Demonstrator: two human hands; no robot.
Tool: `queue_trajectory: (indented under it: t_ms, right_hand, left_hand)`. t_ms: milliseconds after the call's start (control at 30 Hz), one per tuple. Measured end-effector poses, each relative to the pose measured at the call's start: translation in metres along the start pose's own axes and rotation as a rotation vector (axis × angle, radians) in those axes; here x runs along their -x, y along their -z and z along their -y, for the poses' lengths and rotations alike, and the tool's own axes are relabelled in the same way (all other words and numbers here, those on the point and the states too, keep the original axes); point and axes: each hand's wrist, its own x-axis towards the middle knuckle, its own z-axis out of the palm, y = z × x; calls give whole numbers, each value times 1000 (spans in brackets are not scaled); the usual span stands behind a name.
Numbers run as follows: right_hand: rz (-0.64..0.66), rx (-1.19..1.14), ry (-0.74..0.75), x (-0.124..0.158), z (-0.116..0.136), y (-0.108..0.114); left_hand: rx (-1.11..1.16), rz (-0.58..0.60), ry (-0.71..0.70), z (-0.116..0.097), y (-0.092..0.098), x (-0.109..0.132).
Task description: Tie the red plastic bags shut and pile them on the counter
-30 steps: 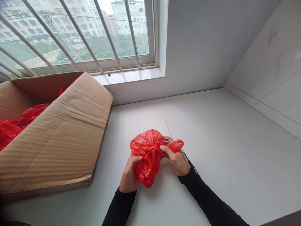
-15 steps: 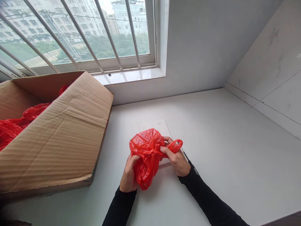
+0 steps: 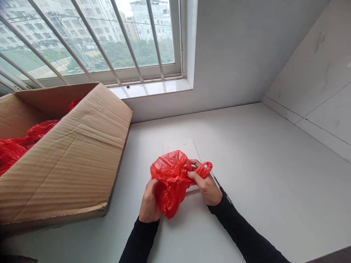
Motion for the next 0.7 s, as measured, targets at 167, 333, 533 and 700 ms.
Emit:
queue_trajectory:
  t_ms: [167, 333, 533, 700]
  right_hand:
    - [-24, -15, 4, -1, -1, 1]
    - [46, -52, -16, -1, -2, 1]
    - [65, -25, -1, 0, -1, 1]
    - [29, -6, 10, 0, -2, 0]
  left_hand:
    - [8, 25, 7, -1, -1, 0]
    - [-21, 23, 31, 2, 4, -3]
    - [-47, 10, 12, 3, 5, -3]
    - [-36, 16, 0, 1, 3, -2]
